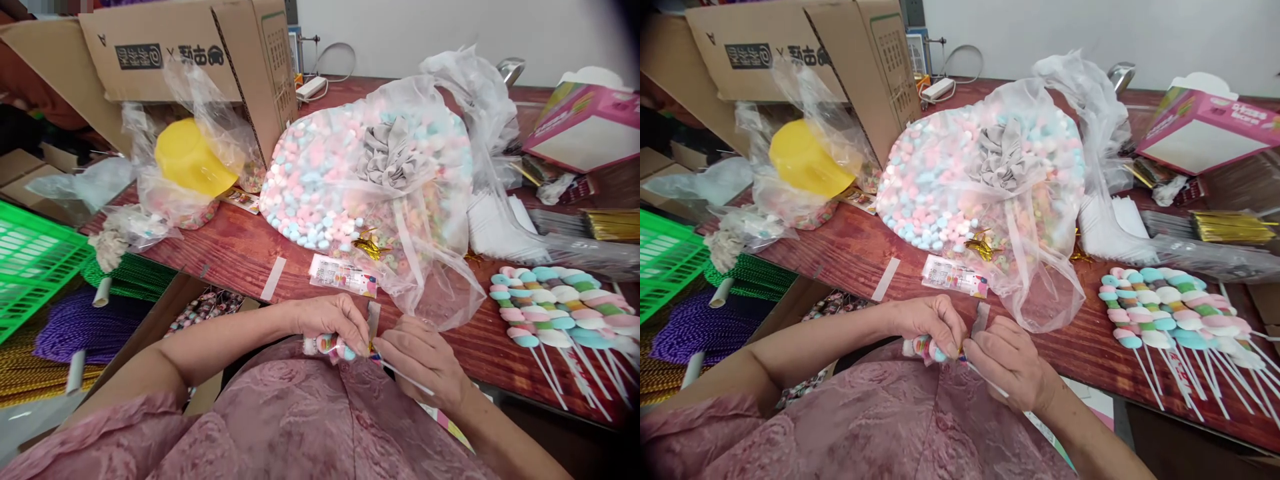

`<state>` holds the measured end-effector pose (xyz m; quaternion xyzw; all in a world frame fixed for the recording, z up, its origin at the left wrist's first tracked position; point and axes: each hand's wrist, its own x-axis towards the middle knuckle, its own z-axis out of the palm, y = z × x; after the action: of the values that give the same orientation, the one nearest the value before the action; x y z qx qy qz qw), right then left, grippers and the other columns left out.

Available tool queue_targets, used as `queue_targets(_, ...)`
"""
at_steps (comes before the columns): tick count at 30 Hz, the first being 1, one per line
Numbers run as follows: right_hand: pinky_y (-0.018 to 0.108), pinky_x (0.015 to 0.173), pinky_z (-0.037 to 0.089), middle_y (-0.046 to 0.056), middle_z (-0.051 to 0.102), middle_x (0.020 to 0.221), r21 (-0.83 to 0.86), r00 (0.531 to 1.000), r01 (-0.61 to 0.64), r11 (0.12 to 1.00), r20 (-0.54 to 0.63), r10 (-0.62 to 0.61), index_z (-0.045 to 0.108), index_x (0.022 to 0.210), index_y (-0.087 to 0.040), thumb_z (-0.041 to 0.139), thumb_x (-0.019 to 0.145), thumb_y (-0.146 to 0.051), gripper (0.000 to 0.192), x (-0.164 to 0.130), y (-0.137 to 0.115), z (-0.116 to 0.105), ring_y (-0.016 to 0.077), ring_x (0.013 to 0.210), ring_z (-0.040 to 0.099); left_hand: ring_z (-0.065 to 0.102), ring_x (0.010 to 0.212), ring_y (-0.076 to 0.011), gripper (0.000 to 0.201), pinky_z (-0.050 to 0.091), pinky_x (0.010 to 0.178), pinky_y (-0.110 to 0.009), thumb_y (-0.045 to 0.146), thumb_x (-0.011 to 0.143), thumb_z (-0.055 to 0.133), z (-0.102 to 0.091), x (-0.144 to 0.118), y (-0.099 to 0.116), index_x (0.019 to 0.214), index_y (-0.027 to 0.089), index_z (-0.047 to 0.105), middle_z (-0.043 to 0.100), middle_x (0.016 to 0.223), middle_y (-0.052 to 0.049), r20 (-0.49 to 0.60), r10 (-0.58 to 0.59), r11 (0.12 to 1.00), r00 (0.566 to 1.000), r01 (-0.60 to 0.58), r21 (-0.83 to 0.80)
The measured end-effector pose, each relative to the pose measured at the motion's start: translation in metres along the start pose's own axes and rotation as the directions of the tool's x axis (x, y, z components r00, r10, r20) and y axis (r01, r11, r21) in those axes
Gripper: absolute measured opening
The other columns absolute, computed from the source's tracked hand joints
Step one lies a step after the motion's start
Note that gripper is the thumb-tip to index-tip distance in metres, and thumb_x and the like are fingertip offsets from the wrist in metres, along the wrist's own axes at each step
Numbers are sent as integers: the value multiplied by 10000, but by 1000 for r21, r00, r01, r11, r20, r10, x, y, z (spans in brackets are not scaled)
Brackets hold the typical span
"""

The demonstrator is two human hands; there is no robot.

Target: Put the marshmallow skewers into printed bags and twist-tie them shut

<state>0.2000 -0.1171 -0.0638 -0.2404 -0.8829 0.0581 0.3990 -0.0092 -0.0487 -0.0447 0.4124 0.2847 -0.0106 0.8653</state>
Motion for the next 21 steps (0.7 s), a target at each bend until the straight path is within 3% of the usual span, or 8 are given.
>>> queue_targets(3, 328, 667, 512, 56, 715, 837, 25, 997, 54, 998, 50, -56, 620, 1238, -205, 478, 916, -133, 359, 5, -4, -3, 165, 724, 634, 528, 390, -112, 157, 472, 358, -214, 236, 507, 858, -1, -1, 7, 581, 163, 740, 620, 508, -11, 84, -47, 998, 995, 42, 50)
queue_targets(8, 310, 591, 437, 57, 679, 785, 7, 974, 142, 990, 178, -141, 674, 1032, -161, 499, 916, -103, 218, 19, -7, -5, 151, 679, 568, 519, 376, -132, 178, 426, 325, -224, 290, 532, 866, -5, 3, 14, 538, 186, 721, 607, 476, -17, 221, -155, 958, 963, 92, 270)
queue_targets(11, 309, 648, 444, 59, 678, 839, -9, 952, 179, 984, 255, -171, 672, 898, -178, 534, 908, -112, 153, 25, -8, -4, 152, 727, 569, 539, 418, -152, 241, 453, 366, -259, 371, 518, 878, -9, 10, 11, 532, 195, 714, 623, 499, -21, 309, -168, 939, 936, 56, 339)
queue_targets(15, 319, 651, 404, 60, 638, 821, -22, 904, 225, 974, 378, -200, 638, 895, -157, 454, 935, -105, 195, 28, -7, 1, 157, 710, 541, 576, 517, -158, 301, 471, 461, -267, 463, 558, 854, -21, 15, 18, 577, 198, 711, 651, 564, -6, 339, -154, 869, 928, -37, 494)
queue_targets(17, 326, 670, 389, 44, 592, 778, -65, 888, 166, 984, 443, -120, 610, 902, -154, 418, 940, -99, 203, 26, -5, 6, 158, 685, 512, 562, 525, -146, 336, 444, 483, -255, 494, 644, 797, -29, 12, 33, 577, 181, 692, 625, 547, 6, 289, -167, 702, 943, -92, 706)
queue_targets(19, 323, 674, 375, 32, 561, 760, -140, 881, 101, 985, 473, -23, 581, 885, -160, 402, 926, -79, 201, 21, 0, 11, 160, 675, 491, 524, 507, -141, 392, 404, 487, -260, 525, 708, 742, -30, 1, 51, 579, 161, 673, 583, 518, 7, 172, -138, 384, 976, -107, 917)
queue_targets(21, 306, 631, 345, 36, 556, 755, -238, 892, 44, 970, 447, 69, 565, 860, -164, 395, 879, -34, 215, 18, 9, 14, 161, 665, 480, 513, 536, -151, 402, 394, 519, -275, 524, 753, 709, -20, -15, 67, 636, 141, 676, 583, 556, -13, 31, 48, 17, 998, -31, 999)
